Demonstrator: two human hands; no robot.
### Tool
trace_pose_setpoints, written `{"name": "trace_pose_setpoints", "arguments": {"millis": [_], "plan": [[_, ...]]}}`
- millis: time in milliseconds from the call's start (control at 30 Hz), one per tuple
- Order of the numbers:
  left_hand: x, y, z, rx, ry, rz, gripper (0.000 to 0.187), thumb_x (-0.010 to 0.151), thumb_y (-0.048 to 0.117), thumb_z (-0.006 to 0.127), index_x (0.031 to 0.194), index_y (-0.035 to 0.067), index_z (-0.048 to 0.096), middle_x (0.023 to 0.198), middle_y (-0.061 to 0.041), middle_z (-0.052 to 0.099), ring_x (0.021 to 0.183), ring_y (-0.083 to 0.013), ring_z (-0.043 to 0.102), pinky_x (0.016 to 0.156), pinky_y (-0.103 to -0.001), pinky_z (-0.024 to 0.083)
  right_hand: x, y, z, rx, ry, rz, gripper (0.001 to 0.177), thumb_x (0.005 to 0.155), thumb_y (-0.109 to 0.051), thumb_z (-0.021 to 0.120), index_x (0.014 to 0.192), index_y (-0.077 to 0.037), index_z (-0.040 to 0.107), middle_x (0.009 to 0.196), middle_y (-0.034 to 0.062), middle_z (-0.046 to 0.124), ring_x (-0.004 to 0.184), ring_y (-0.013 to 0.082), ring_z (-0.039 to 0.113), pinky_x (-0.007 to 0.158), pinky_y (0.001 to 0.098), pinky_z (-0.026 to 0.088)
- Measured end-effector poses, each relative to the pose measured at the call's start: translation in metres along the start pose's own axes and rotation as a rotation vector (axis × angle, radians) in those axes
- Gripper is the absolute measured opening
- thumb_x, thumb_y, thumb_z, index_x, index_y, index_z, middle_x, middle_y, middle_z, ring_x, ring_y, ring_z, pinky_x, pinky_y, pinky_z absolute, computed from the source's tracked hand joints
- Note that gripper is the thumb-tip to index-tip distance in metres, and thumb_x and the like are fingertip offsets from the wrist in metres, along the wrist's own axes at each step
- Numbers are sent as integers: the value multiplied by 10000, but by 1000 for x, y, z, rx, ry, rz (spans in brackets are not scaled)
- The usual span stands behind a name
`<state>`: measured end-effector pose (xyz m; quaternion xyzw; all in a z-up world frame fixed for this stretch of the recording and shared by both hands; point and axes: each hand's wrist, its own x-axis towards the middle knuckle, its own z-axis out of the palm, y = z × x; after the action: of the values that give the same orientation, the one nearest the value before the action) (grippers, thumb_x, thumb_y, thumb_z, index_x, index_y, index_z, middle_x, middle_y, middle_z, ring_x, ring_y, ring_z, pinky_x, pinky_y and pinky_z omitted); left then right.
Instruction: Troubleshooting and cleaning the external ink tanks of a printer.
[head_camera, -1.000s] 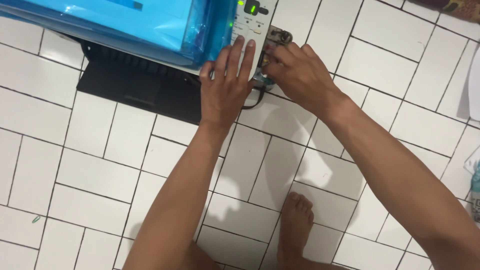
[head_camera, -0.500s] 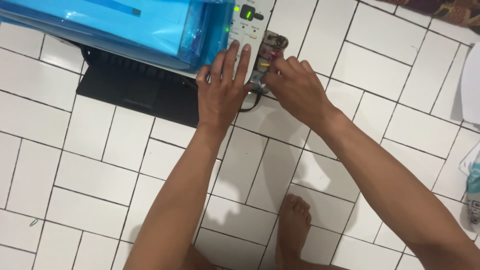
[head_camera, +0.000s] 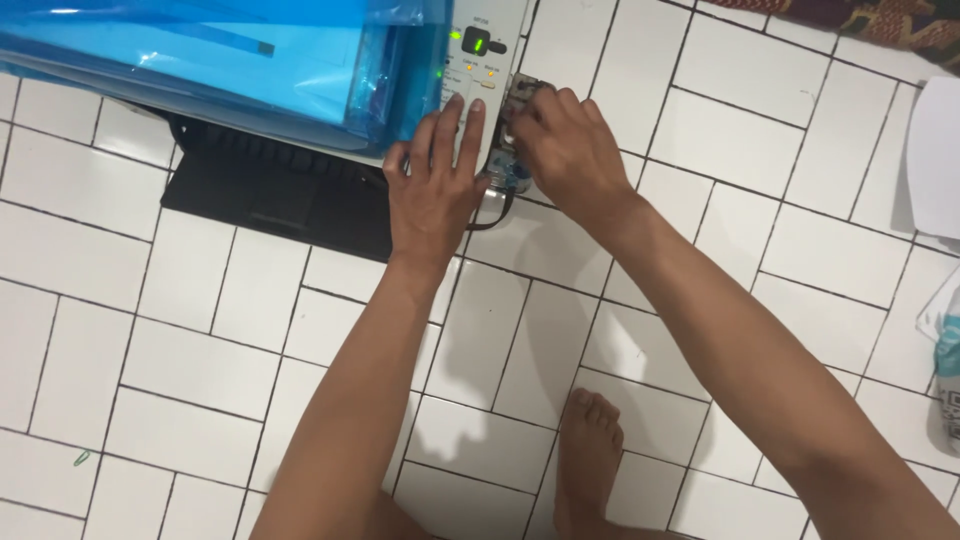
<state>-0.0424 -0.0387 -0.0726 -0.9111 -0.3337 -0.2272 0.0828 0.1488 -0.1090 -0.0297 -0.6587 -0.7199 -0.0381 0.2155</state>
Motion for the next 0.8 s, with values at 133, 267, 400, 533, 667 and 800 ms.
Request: {"name": "trace_pose_setpoints", "arguments": {"millis": [133,267,400,533,667,800], "plan": [[-1,2,5,-4,4,5,956,793,424,911,1598,187,453,1579,-7,441,1430,-192,399,1101,-437,313,4,-2,-18,-21,-47,-3,209,896,-51,765,1104,-52,741,1089,92,605,1010,277,579,828,412,466],[-1,0,2,3,25,-4,932,824,372,910,1606,191,436,1583,-4,435,1438,-190,392,1108,-436,309,10,2,-28,178,20,228,177,907,-68,712,1071,-7,686,1094,135,618,964,307,585,838,426,492],[2,2,-3,-40,-33,-10,983,762,399,917,1593,193,434,1569,-10,442,1429,-200,396,1093,-445,311,31,-11,-48,420,-193,722,193,992,-200,659,1022,-11,677,946,140,671,790,284,649,750,432,511],[0,2,0,-52,-39,-19,999,772,461,920,1599,190,430,1563,-12,439,1424,-208,390,1086,-453,301,17,2,-19,363,-225,593,181,983,-226,712,1008,-47,728,917,125,694,800,286,684,737,424,527],[0,3,1,-24,-20,-30,1002,789,507,915,1608,206,422,1569,3,430,1433,-195,377,1101,-456,295,13,-1,-11,232,-66,95,147,901,-84,744,1048,-91,760,1092,67,694,866,272,700,735,390,566],[0,5,1,-20,-34,-42,974,810,494,903,1609,213,422,1574,10,425,1439,-190,372,1106,-448,297,7,1,-6,48,-96,-57,182,864,-58,761,1040,-102,756,1094,21,696,855,245,702,719,375,576]]}}
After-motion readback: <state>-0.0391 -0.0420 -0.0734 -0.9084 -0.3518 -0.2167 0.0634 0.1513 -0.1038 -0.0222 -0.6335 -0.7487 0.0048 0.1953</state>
